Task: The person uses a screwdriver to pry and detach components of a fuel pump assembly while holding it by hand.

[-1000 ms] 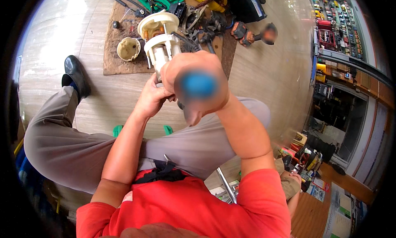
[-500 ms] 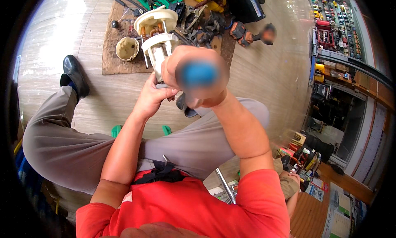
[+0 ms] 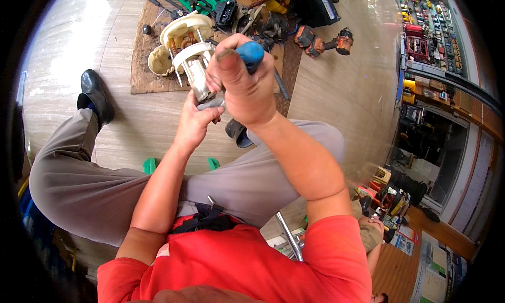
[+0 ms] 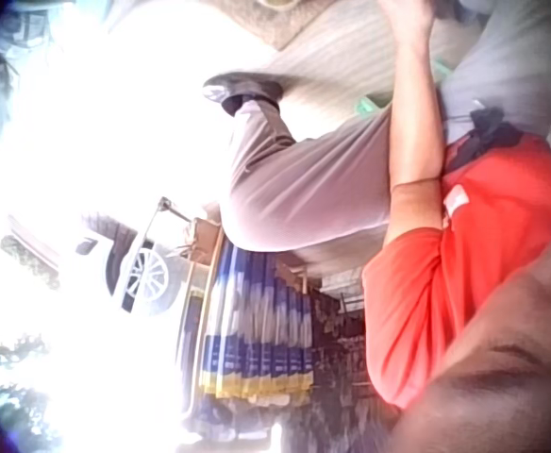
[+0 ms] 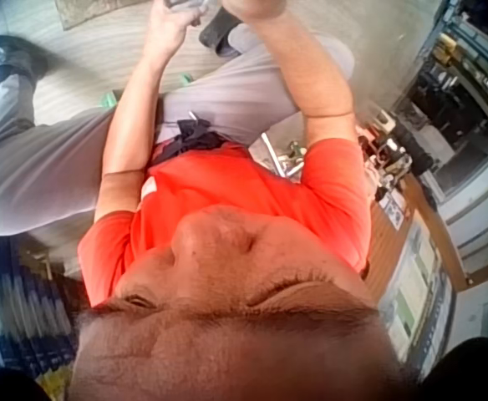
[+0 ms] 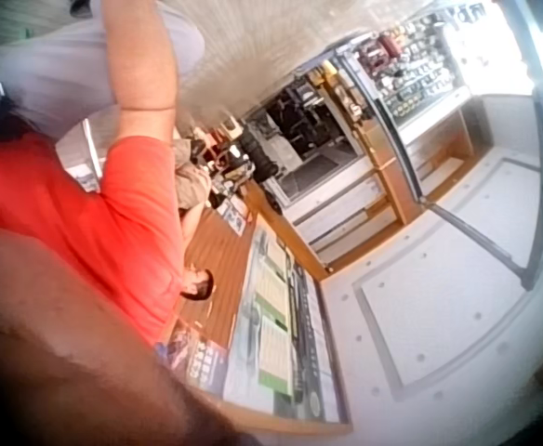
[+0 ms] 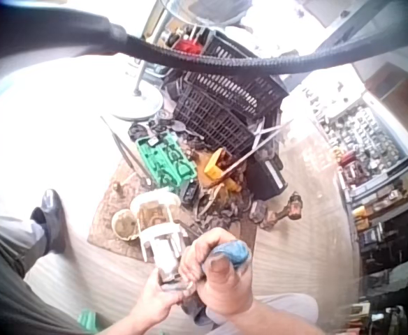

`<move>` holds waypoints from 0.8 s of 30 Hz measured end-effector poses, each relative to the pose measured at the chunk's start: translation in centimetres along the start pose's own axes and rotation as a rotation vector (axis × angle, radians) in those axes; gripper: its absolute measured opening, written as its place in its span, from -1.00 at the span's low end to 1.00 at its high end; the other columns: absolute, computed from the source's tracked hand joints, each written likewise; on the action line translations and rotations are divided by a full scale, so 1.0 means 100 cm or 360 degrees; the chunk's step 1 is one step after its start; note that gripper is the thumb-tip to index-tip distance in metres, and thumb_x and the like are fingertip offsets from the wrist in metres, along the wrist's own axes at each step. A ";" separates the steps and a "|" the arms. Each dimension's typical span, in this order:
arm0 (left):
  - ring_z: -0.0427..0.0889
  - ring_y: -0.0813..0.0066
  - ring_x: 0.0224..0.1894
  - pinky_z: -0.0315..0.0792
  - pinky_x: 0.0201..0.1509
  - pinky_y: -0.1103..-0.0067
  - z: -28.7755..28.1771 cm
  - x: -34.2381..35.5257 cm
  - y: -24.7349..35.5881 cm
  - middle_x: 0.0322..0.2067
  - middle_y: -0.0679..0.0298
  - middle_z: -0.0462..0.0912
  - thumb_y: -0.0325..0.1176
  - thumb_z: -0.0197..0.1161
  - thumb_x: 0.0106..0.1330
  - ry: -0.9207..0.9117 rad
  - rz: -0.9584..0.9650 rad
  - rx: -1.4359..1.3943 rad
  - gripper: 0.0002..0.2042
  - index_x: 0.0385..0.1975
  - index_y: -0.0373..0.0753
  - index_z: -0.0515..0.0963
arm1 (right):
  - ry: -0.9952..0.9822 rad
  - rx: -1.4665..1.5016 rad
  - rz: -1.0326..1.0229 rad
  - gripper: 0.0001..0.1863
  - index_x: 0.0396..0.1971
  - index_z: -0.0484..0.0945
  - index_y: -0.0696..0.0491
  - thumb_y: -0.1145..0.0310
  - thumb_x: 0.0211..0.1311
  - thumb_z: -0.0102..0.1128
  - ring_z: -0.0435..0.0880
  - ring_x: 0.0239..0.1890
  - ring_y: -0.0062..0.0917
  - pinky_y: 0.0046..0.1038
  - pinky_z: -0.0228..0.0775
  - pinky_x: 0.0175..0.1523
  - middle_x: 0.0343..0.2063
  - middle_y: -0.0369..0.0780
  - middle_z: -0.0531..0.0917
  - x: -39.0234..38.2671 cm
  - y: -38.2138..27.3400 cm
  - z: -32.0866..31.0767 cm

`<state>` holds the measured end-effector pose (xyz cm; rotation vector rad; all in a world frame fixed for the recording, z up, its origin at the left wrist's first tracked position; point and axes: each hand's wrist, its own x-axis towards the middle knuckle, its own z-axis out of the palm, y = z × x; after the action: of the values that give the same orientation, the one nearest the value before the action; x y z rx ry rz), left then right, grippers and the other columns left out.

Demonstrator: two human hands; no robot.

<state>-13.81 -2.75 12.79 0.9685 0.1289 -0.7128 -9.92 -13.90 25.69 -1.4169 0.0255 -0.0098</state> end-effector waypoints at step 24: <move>0.58 0.57 -0.42 0.52 -0.39 0.61 0.006 -0.003 0.017 -0.23 0.20 0.55 -0.55 0.34 0.20 0.0033 0.0087 -0.0219 -0.54 0.04 -0.35 0.27 | -0.0354 0.0114 -0.0222 -0.51 -0.39 0.28 0.00 -0.14 0.27 0.17 0.38 -0.52 -0.53 -0.39 0.34 -0.33 -0.61 -0.29 0.38 0.002 -0.009 -0.017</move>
<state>-13.07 -2.44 14.48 0.8453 0.1669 -0.6351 -9.77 -15.73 26.28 -1.3390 -0.2555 0.0314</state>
